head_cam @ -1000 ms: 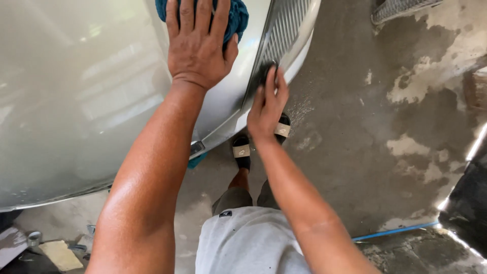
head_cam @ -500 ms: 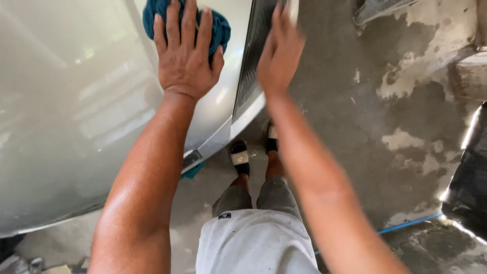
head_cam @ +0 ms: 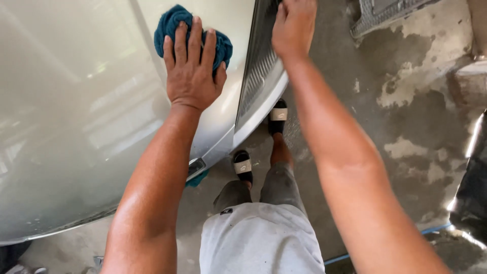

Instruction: The person scrubs a car headlight with a black sponge and wipes it with a blue cloth. They repeatedly dip the sponge into a bucket of water and continue scrubbing and wiping the headlight surface.

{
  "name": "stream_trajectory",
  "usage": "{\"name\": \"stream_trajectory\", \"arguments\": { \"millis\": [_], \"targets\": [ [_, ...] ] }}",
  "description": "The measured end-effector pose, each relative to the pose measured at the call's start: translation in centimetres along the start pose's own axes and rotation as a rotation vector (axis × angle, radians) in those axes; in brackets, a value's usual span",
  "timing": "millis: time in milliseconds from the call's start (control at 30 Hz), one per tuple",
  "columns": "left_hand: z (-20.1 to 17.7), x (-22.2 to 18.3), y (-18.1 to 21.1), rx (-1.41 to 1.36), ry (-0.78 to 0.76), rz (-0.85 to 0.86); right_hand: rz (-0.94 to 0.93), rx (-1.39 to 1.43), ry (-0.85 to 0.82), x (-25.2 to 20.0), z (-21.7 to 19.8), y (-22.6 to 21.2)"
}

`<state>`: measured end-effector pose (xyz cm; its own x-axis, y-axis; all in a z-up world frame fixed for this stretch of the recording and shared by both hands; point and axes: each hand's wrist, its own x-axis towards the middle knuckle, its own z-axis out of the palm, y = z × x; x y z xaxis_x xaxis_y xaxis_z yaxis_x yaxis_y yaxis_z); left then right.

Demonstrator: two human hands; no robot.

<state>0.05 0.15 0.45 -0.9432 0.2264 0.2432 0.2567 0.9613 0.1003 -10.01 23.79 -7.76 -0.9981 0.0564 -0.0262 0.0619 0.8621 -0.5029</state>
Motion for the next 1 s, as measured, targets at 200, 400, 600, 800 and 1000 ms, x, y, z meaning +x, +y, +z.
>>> {"name": "stream_trajectory", "arguments": {
  "millis": [200,400,600,800,1000],
  "targets": [
    [-0.7,0.4,0.7,-0.058,-0.036,-0.028,-0.291,0.167,0.190,-13.8,-0.2,-1.3],
    [1.1,-2.5,5.2,-0.014,-0.130,-0.056,-0.341,0.396,-0.129,-12.5,-3.6,4.3],
    [7.2,-0.1,11.3,0.226,-0.196,0.246,0.557,1.459,-0.502,-4.0,-7.2,10.8],
    [11.9,18.8,11.0,0.072,-0.133,0.158,0.616,1.496,-0.503,-1.8,-9.9,13.7],
    [12.7,19.6,13.6,0.377,-0.407,0.184,0.728,1.544,-0.437,-3.0,-10.7,16.5]
  ]
}}
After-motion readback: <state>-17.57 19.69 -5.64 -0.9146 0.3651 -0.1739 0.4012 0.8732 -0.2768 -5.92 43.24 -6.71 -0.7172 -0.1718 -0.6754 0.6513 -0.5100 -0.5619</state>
